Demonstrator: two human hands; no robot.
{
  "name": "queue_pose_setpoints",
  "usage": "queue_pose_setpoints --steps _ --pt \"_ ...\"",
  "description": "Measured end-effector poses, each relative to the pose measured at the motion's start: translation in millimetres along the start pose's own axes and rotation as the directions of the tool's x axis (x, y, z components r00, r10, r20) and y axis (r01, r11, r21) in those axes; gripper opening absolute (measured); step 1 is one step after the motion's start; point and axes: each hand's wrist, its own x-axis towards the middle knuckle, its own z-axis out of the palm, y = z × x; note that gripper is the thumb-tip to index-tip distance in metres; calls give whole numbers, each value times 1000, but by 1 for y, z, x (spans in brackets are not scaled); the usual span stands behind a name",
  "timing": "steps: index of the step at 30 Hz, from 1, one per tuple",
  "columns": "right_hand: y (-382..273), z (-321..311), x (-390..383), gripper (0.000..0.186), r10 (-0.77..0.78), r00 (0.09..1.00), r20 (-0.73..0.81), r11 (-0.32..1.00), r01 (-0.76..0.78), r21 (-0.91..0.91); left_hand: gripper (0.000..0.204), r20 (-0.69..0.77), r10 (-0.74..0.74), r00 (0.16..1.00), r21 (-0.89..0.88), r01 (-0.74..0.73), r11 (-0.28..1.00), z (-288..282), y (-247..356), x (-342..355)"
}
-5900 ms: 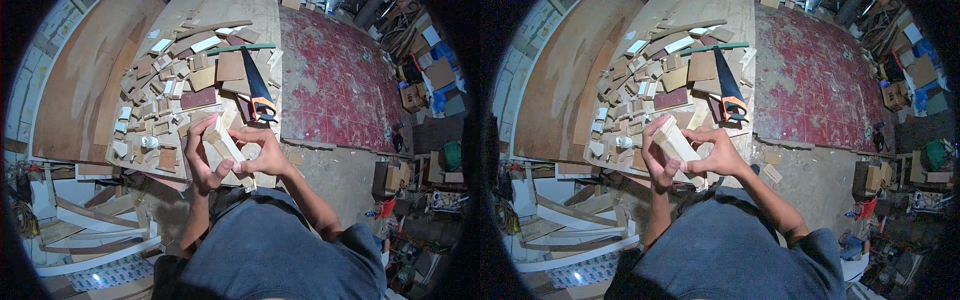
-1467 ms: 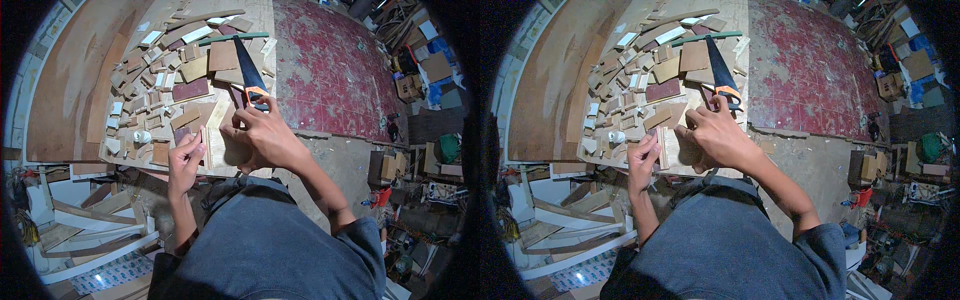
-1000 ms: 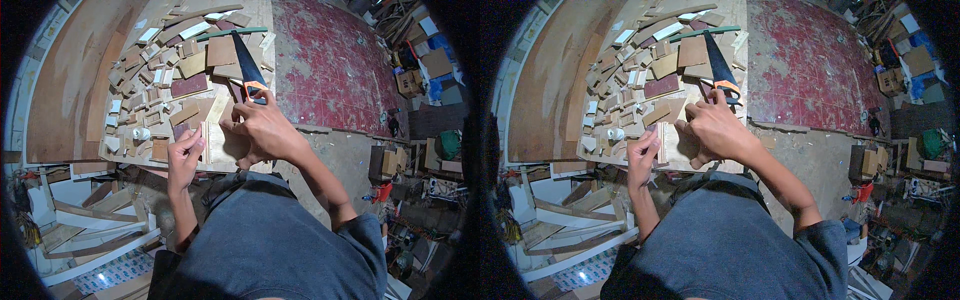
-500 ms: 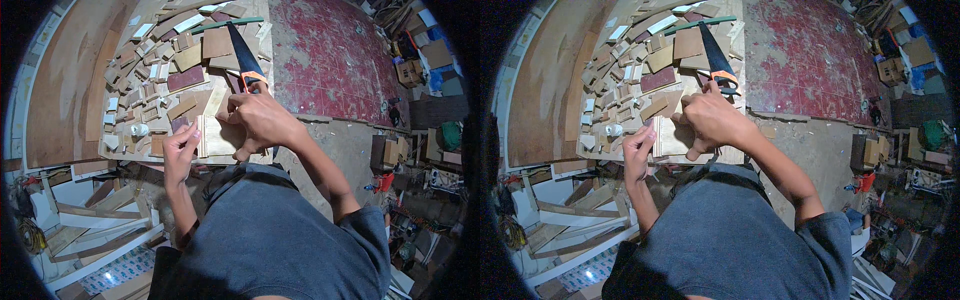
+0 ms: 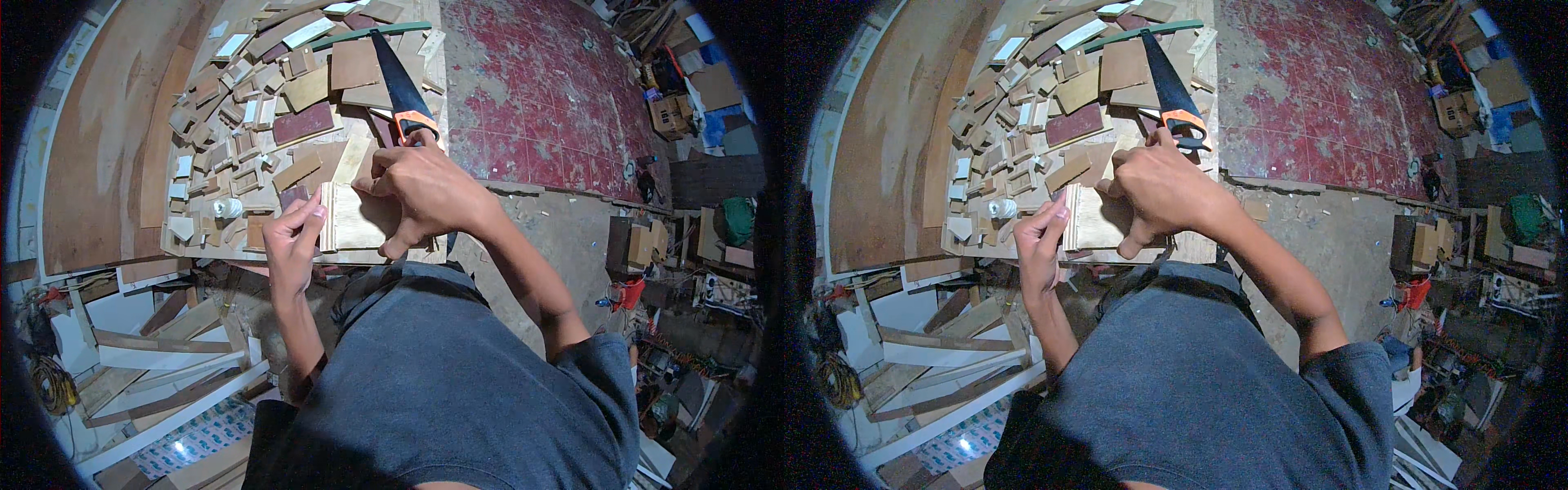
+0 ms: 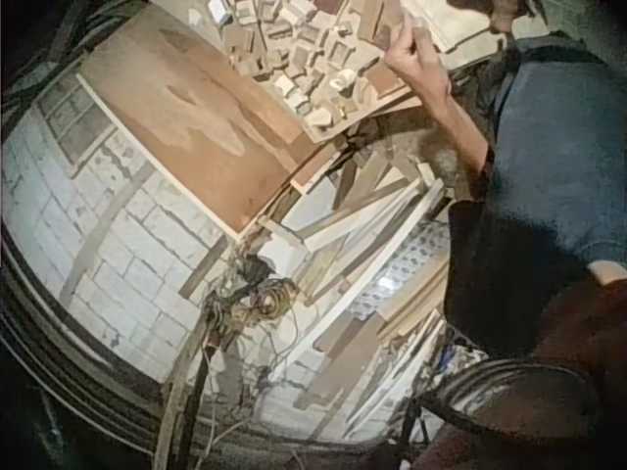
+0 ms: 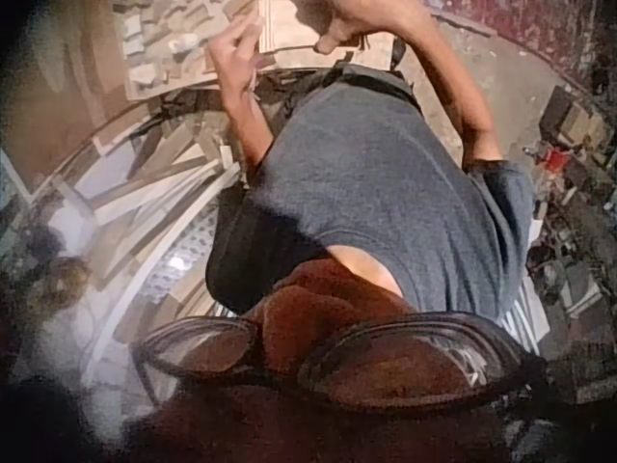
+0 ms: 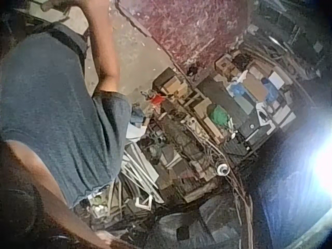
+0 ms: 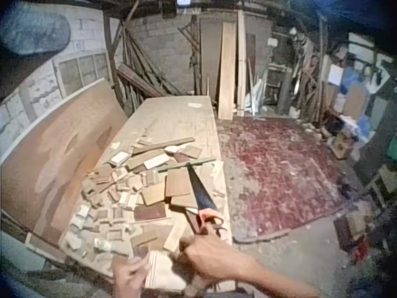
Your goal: The person is sawing and gluing small pieces of wood to assemble a small structure in a workshop.
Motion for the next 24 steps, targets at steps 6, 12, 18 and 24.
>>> queue_pose_setpoints --steps 6,12,18,24 --pt "2 1 -1 83 2 1000 25 1000 -3 7 34 -3 40 999 37 -40 999 -3 -2 -2" --pt "-3 1 -5 84 11 1000 11 1000 -11 24 34 0 17 1000 72 -17 997 -3 5 -3" --pt "-3 3 -7 84 -15 999 -41 1000 16 7 34 10 3 1000 65 -4 998 -4 4 -5" --pt "-5 -2 -8 84 -10 1000 -30 1000 11 18 32 -21 13 1000 23 -13 1000 0 5 -9"
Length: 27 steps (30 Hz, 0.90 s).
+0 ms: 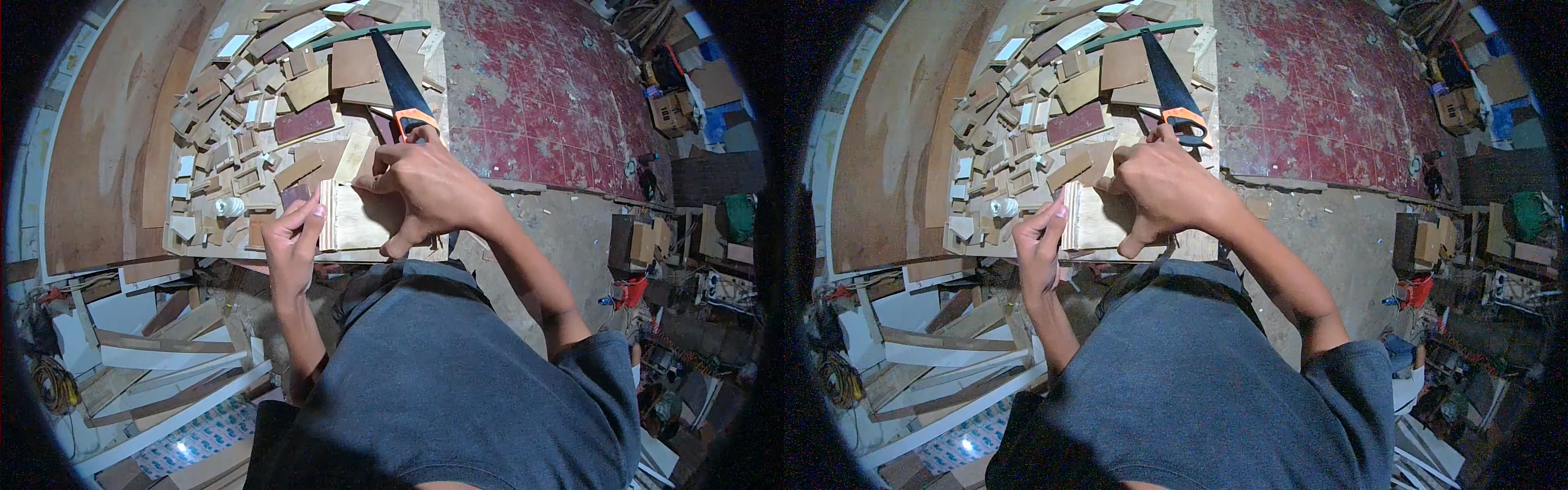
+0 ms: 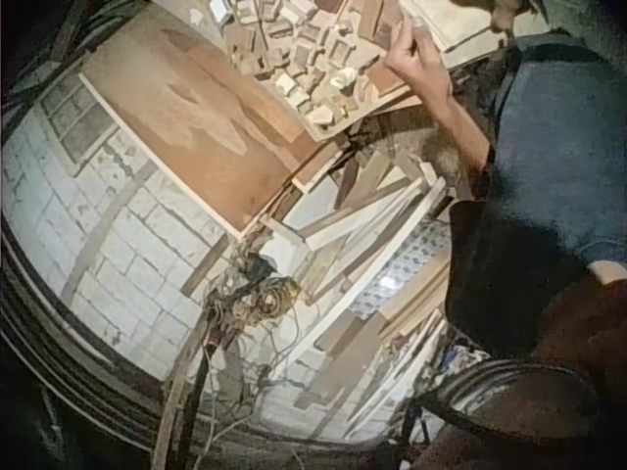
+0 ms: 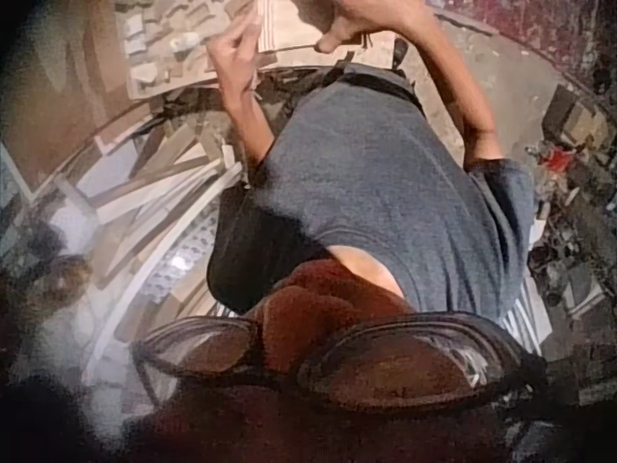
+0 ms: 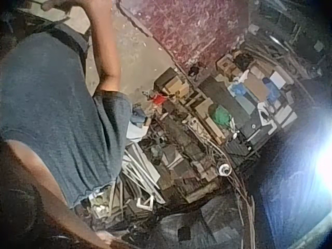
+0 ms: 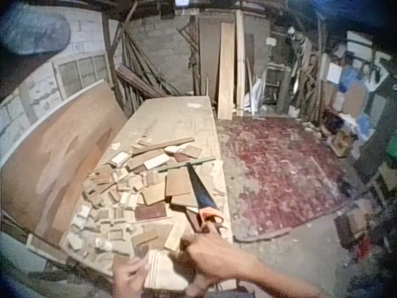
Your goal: The person is sawing and gluing small pieces of wood to assemble a small structure in a workshop.
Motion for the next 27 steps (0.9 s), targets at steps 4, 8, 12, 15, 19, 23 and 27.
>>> queue_pose_setpoints --steps 4,8,12,15,19,23,27 --pt "-2 -3 -1 83 4 1000 6 1000 -4 18 32 -4 32 999 -20 -32 999 -1 -6 0" --pt "-1 -1 0 84 39 997 72 999 -37 -29 32 -7 15 1000 -12 -15 1000 -1 -4 -4" --pt "-2 -1 -1 85 8 999 36 1000 -9 14 33 -8 45 999 -24 -45 999 0 -3 -5" --pt "2 3 -2 84 -4 1000 14 999 4 38 32 -14 42 999 -39 -43 998 2 -3 -5" --pt "0 2 -3 82 -16 1000 -10 998 17 65 32 -21 32 999 -55 -33 998 1 -4 -6" --pt "-2 -1 -2 82 7 1000 27 999 -9 39 32 -26 20 999 -63 -21 998 0 -6 -6" --pt "1 5 -4 84 -23 998 -55 999 25 34 33 -38 13 999 -112 -18 994 5 -3 -4"
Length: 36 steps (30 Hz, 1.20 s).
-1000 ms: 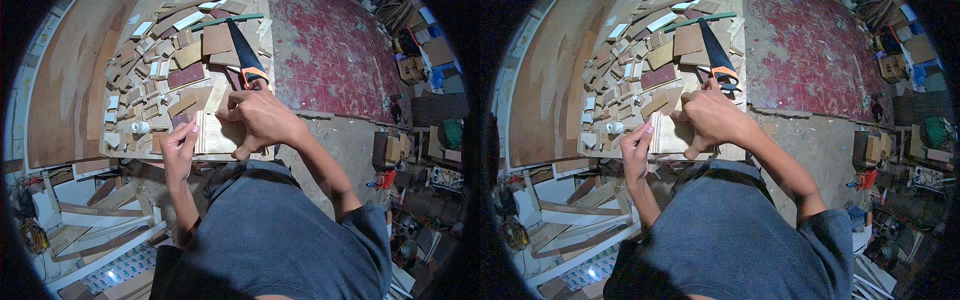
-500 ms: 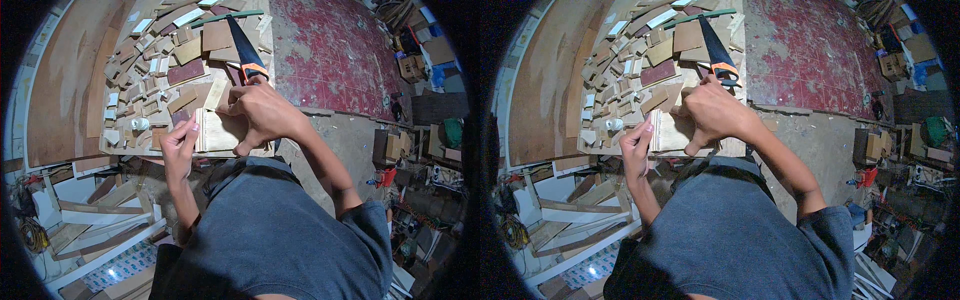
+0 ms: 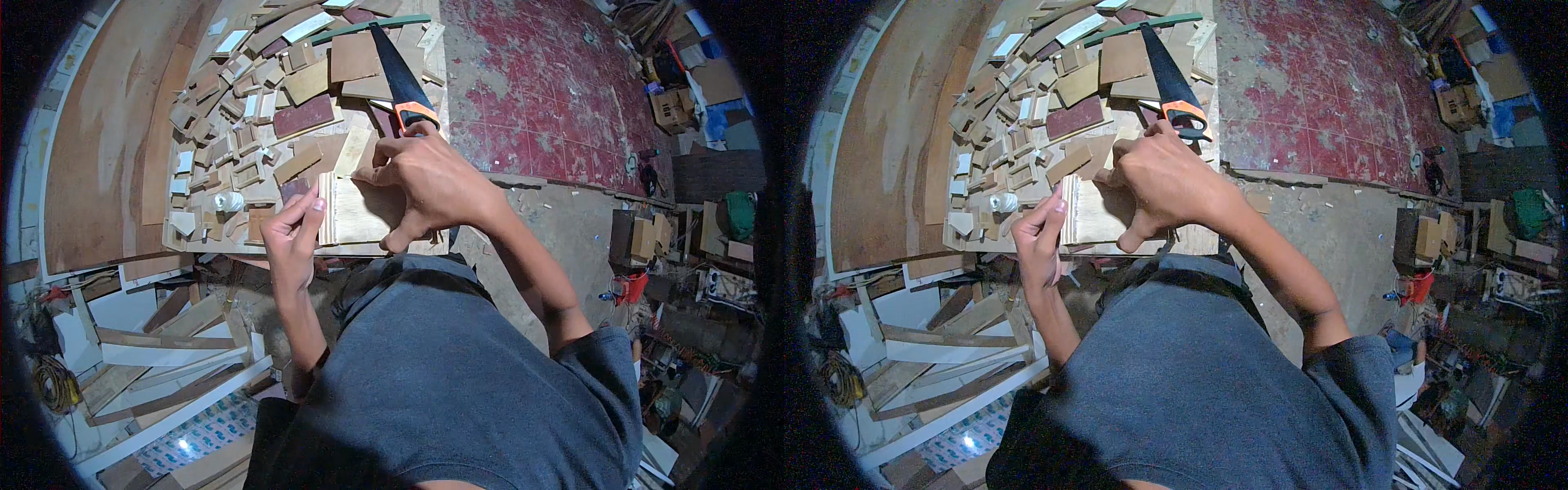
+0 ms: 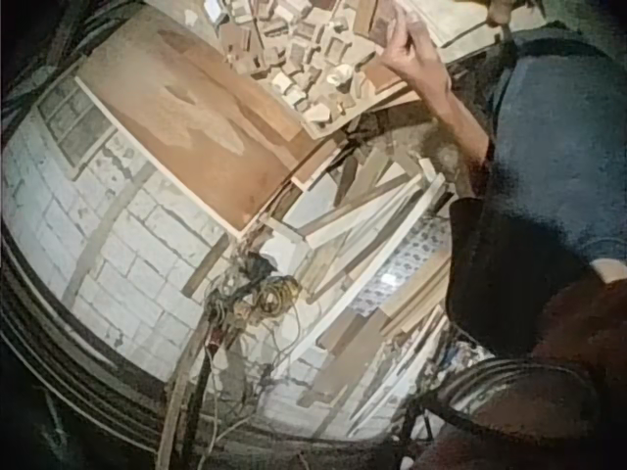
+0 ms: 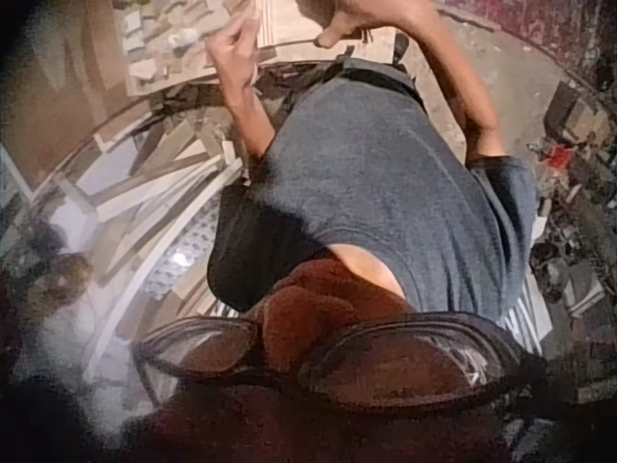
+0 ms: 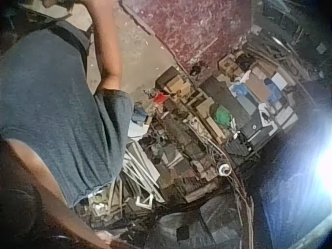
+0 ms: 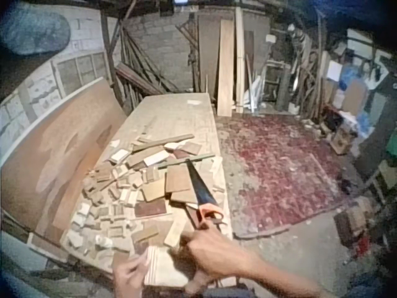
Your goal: The person is sawing and gluing small pieces of wood to assemble a small structure in a workshop.
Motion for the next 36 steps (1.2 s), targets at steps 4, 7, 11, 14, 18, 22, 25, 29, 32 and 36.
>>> queue_pose_setpoints --steps 4,7,11,14,18,22,25,29,32,36 --pt "-2 -2 0 88 21 1000 16 1000 -21 -12 33 -1 1 1000 -33 -1 999 -2 -4 1" --pt "-2 -1 0 89 24 1000 -2 1000 -24 -19 33 -15 -14 1000 -48 14 999 -1 -5 1" --pt "-6 -6 2 89 47 998 37 998 -46 -50 36 17 -40 999 -46 41 998 -4 -5 2" --pt "-7 -6 2 89 78 995 56 991 -72 -110 34 6 -29 1000 -84 29 996 0 -2 2" --pt "-5 -4 2 87 53 998 21 995 -50 -90 34 40 -19 999 -70 21 997 -3 -4 3" --pt "1 -1 2 85 4 999 -49 999 -6 -53 34 59 1 998 -53 2 999 -3 -3 6" --pt "1 -4 3 84 28 1000 -14 997 -28 -65 35 82 -6 997 -21 7 1000 -6 -6 8" --pt "4 -3 3 81 21 1000 -17 999 -22 -41 35 77 17 997 -38 -14 999 -1 -3 8" --pt "5 -2 4 77 8 1000 -25 1000 -8 -5 35 108 -33 994 -21 35 999 -3 -3 10" --pt "-2 -9 6 73 41 999 17 999 -41 -28 35 102 -5 995 -12 6 1000 -4 -3 12"
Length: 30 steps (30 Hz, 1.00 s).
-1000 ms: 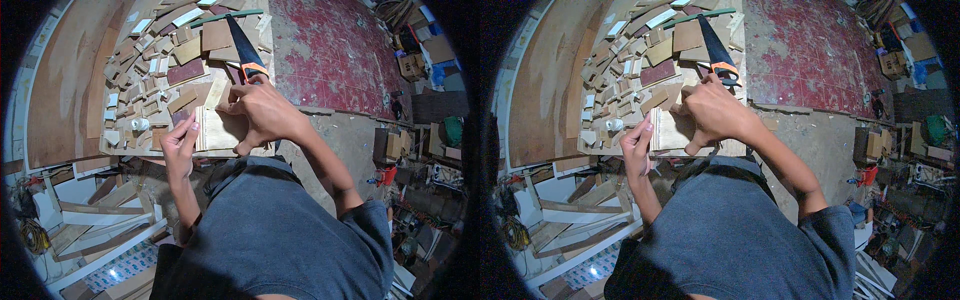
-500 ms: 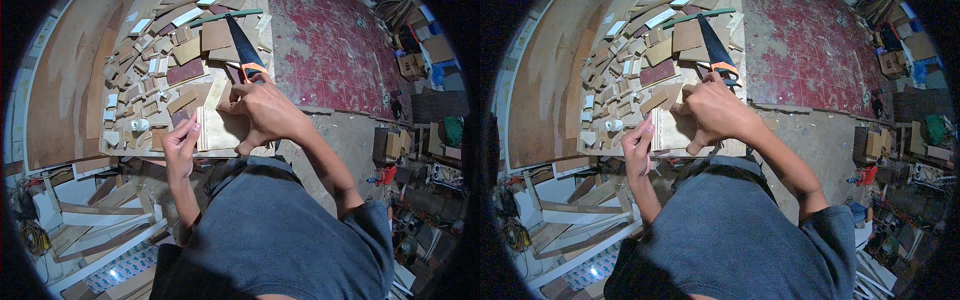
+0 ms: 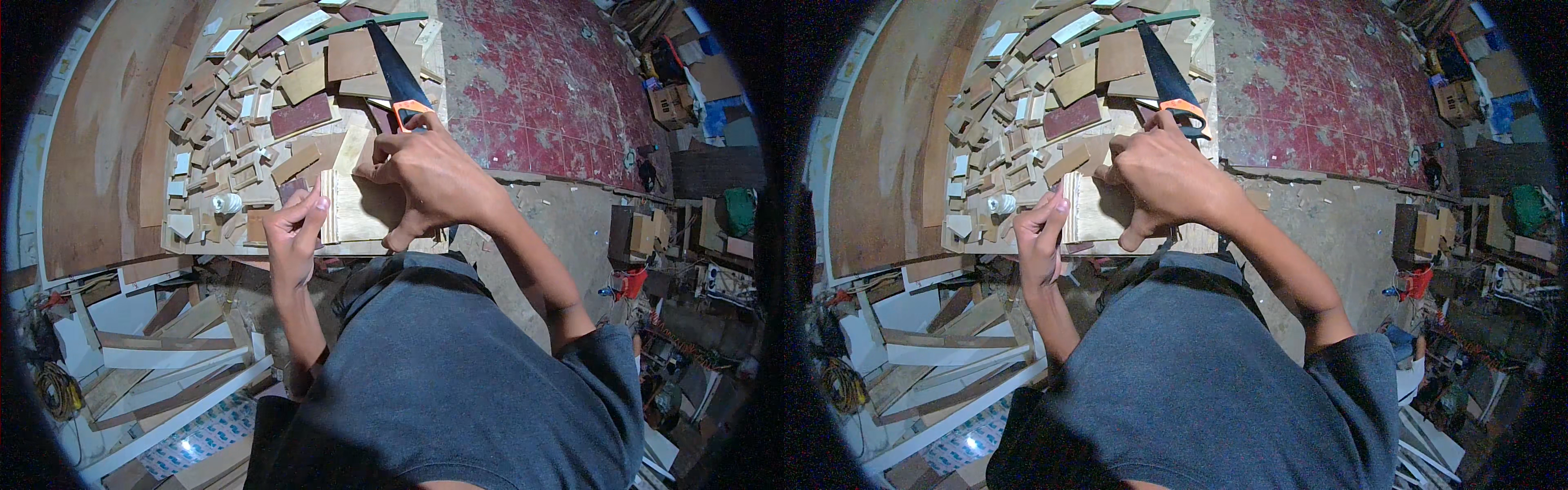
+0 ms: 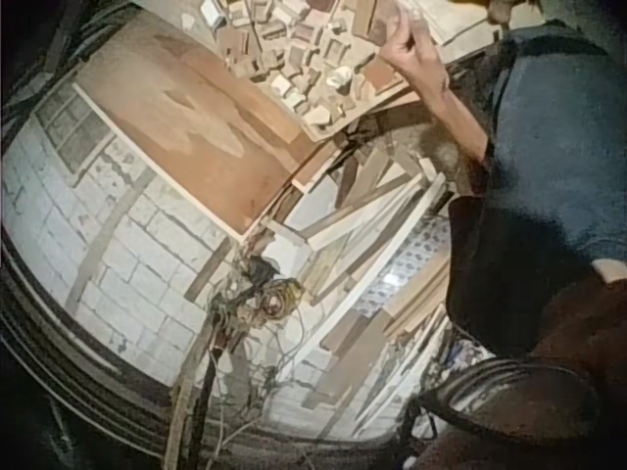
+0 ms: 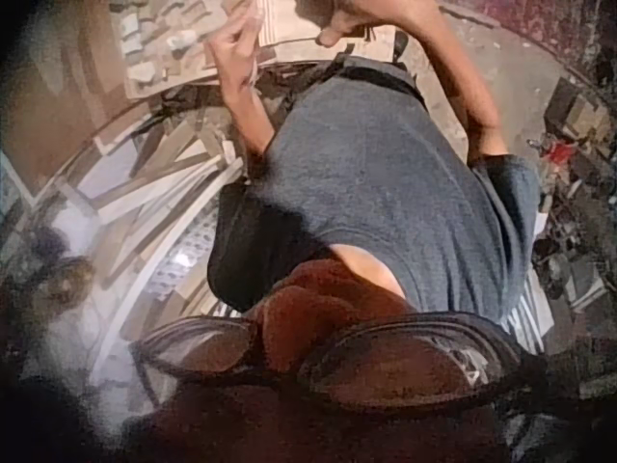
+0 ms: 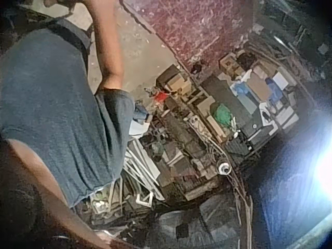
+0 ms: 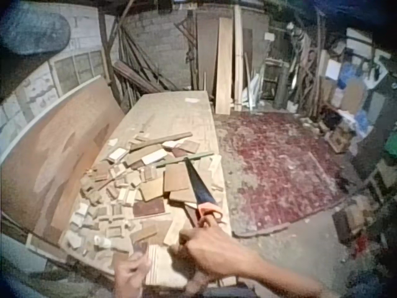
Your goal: The person is sawing and gluing small pieces of wood to assemble a small structure in a workshop.
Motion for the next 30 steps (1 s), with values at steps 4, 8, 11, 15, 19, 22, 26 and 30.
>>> queue_pose_setpoints --steps 4,8,11,15,19,22,26,30 --pt "2 3 -2 74 -25 998 -62 998 22 -52 34 -26 -21 999 -30 20 999 5 4 1" --pt "-1 -3 -2 81 -54 998 -43 996 51 -68 33 -39 -1 999 -22 1 1000 3 -1 0" --pt "-5 -5 -3 81 -36 999 -31 998 34 -61 33 -47 -2 999 -38 1 999 6 3 0" --pt "-6 -5 -3 81 4 1000 -30 998 -6 -60 33 -45 4 999 -2 -4 1000 4 0 1" --pt "-6 -2 -4 80 3 999 -50 997 -7 -74 34 -48 17 999 -12 -17 1000 6 0 0" --pt "-6 -3 -4 80 -5 999 -38 996 2 -85 34 -48 1 999 -10 -1 1000 6 1 -1" --pt "-7 -1 -4 78 9 999 -46 995 -13 -101 34 -51 -9 999 3 9 1000 4 0 -1" --pt "-4 4 -2 76 -4 998 -61 997 0 -73 33 -38 20 999 26 -19 999 0 -5 0"
